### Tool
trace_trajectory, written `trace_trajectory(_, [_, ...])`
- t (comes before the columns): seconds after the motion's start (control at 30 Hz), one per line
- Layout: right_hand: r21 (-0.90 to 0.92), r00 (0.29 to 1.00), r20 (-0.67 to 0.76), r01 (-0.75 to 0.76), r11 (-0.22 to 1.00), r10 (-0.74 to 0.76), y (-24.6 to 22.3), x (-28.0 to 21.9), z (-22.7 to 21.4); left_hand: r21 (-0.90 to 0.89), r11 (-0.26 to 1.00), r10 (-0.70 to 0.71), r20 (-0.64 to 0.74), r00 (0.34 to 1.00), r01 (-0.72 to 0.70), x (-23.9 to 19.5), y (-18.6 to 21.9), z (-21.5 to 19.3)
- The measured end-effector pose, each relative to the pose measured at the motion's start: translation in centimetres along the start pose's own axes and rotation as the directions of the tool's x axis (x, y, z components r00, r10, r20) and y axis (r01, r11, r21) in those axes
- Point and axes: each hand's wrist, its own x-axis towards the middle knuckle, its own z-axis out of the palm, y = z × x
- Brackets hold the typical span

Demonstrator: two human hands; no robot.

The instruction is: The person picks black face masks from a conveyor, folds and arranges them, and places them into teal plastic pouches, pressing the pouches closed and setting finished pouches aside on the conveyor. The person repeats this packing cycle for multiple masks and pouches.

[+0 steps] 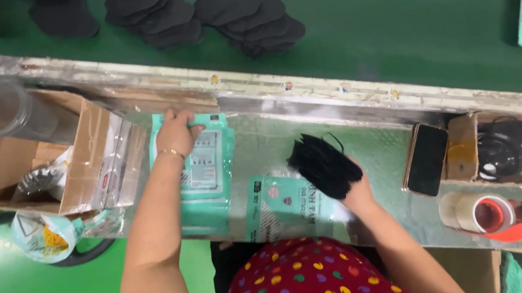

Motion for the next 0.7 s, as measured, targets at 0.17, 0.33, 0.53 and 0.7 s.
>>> trace_trajectory(0.17, [0.012,0.989,0.068,-0.135,0.991,0.133,-2.0,0.4,-1.7,0.019,1.0,0.012,-0.009,1.0,-0.012,-1.2,-0.8,1.2])
trace_trajectory(0.33, [0.483,0.869,-0.08,-0.395,0.781,0.489,-0.9,1.4,-0.5,-0.138,0.885,0.394,-0.285,0.874,-0.444,-3.9,5.9,-0.4])
trace_trajectory(0.53, [0.638,0.698,0.46,-0.69,0.343,0.548,-3.2,2.5,-2.6,0.054,0.737,0.673,0.021,0.739,-0.673,-7.6,13.2,1.8])
trace_trajectory(0.7, [0.791,0.641,0.379,-0.598,0.125,0.667,-2.0,4.1,-1.7,-0.02,0.464,0.884,0.074,0.462,-0.885,-9.0,15.4,1.4])
